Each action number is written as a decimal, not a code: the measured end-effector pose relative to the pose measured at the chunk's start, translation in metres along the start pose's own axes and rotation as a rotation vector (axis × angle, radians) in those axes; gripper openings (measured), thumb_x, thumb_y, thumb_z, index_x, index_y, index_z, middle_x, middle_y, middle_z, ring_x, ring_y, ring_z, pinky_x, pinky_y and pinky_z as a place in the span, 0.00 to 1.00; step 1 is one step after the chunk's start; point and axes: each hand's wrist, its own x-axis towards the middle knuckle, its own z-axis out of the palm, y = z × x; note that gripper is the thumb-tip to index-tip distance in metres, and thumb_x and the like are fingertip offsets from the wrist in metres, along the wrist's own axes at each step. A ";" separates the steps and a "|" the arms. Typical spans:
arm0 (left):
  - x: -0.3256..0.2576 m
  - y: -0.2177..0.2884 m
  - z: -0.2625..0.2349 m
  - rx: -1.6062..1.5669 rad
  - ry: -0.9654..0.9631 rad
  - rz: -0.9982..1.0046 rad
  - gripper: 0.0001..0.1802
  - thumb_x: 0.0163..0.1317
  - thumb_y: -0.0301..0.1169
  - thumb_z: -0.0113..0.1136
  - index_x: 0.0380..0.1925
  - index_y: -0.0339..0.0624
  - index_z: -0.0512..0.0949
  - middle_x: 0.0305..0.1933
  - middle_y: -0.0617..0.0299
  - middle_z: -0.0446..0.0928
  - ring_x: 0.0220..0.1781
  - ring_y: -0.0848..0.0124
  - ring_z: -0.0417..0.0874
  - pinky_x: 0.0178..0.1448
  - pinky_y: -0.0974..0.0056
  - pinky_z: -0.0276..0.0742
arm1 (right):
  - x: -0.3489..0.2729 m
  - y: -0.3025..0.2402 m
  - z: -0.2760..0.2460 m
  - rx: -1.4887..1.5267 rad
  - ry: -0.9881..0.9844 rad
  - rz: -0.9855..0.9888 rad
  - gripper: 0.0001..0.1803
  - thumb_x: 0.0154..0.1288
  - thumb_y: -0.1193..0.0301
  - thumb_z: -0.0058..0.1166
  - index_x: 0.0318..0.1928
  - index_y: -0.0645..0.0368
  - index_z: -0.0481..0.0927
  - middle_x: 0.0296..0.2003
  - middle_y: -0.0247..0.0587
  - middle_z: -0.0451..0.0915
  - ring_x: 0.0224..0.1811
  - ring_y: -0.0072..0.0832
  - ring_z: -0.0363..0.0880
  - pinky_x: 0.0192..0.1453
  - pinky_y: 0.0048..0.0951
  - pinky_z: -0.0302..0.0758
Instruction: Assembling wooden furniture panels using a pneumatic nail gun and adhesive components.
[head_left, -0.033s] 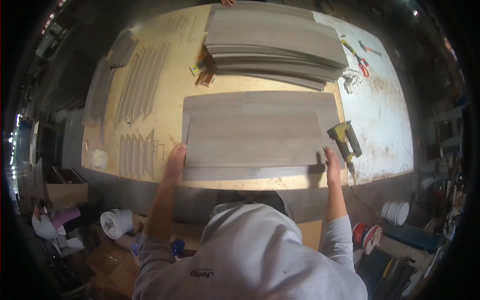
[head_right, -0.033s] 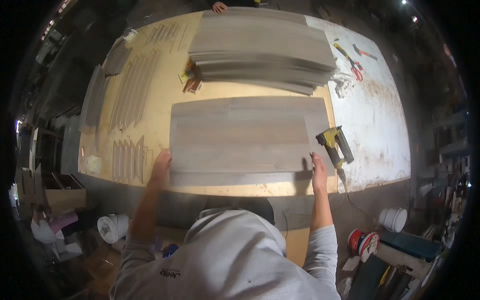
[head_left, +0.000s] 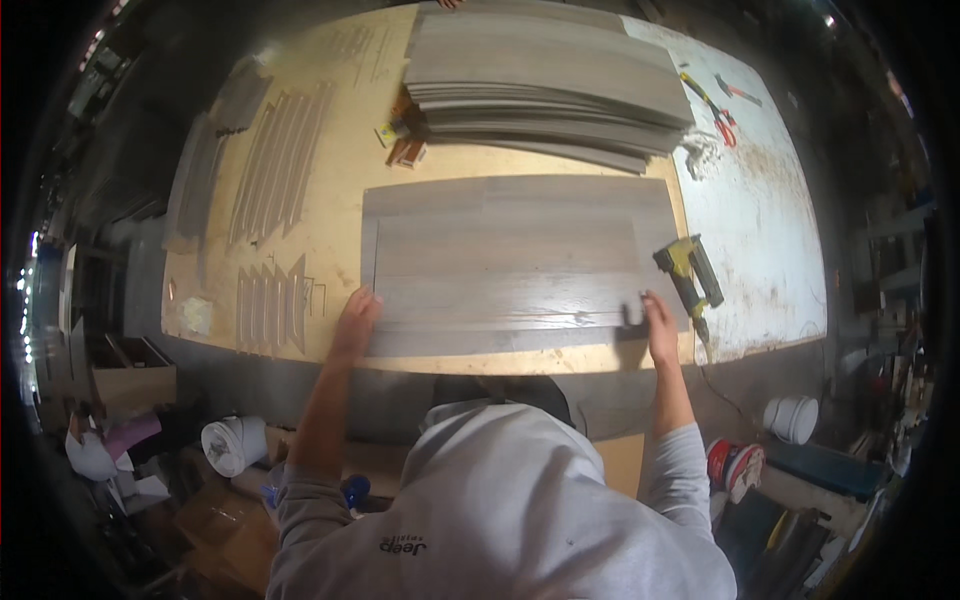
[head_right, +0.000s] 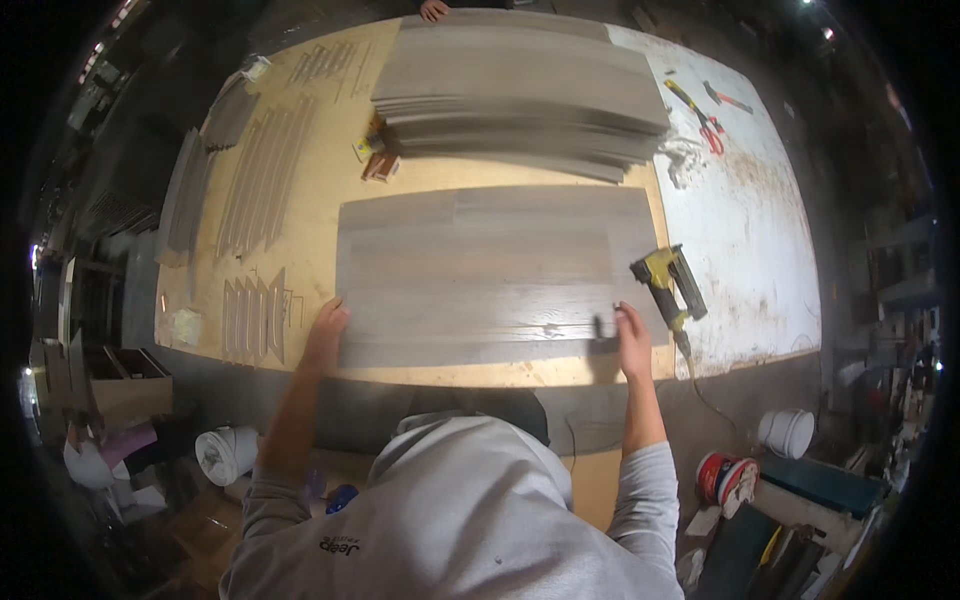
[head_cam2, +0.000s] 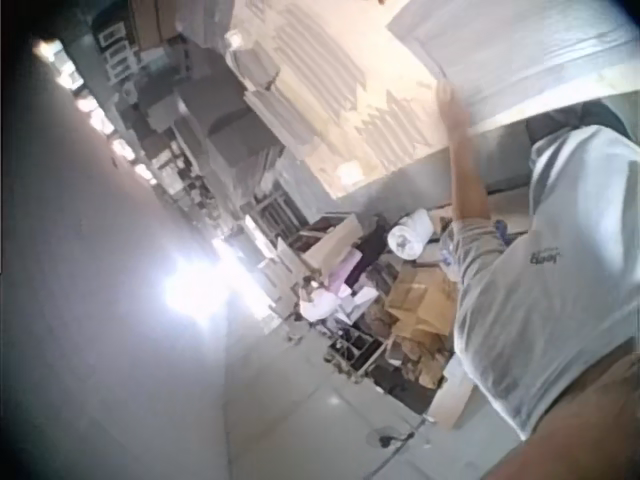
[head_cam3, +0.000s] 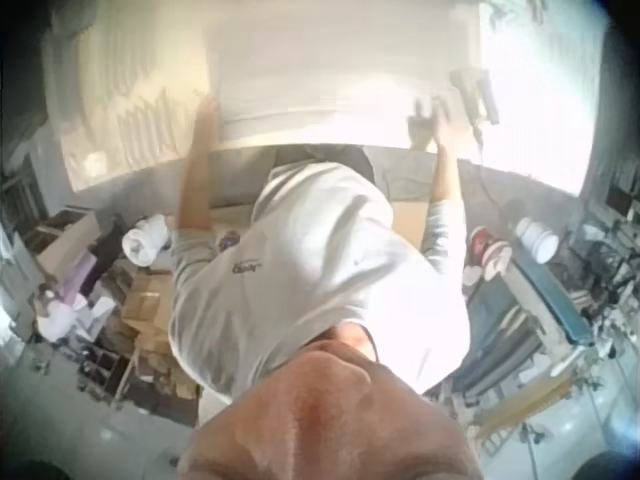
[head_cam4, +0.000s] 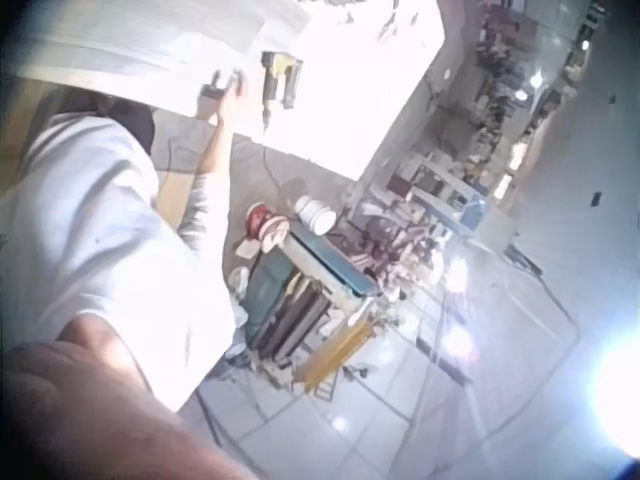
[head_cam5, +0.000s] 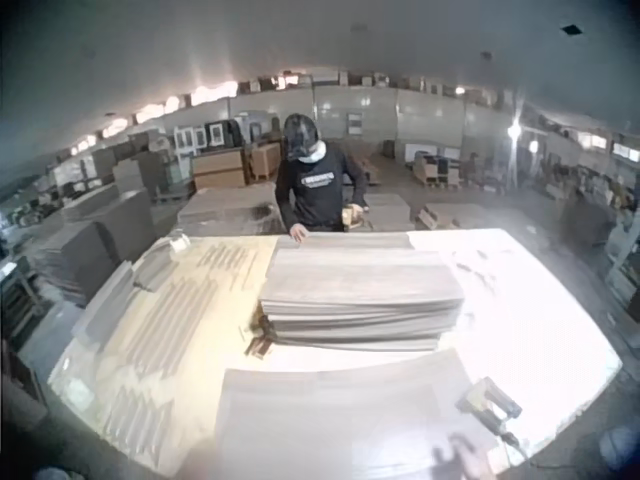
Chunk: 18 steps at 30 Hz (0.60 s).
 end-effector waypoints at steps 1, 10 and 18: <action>-0.016 0.010 0.015 0.289 0.044 0.133 0.36 0.67 0.50 0.63 0.66 0.35 0.73 0.64 0.44 0.77 0.67 0.51 0.77 0.71 0.53 0.71 | 0.000 0.023 -0.004 -0.087 -0.042 -0.059 0.29 0.71 0.64 0.59 0.68 0.62 0.74 0.68 0.51 0.74 0.72 0.44 0.71 0.76 0.41 0.64; -0.034 -0.037 0.030 0.792 0.185 0.434 0.34 0.58 0.33 0.72 0.66 0.47 0.75 0.65 0.44 0.73 0.69 0.47 0.72 0.73 0.49 0.69 | -0.022 0.008 0.005 -0.577 0.013 -0.455 0.26 0.54 0.83 0.66 0.55 0.56 0.84 0.48 0.51 0.83 0.46 0.44 0.84 0.51 0.37 0.82; -0.034 -0.041 0.027 0.806 0.180 0.390 0.31 0.61 0.33 0.70 0.66 0.48 0.76 0.63 0.45 0.74 0.67 0.47 0.73 0.71 0.50 0.71 | -0.021 0.016 0.006 -0.646 0.050 -0.436 0.25 0.54 0.81 0.67 0.54 0.54 0.84 0.42 0.48 0.83 0.42 0.43 0.84 0.48 0.39 0.82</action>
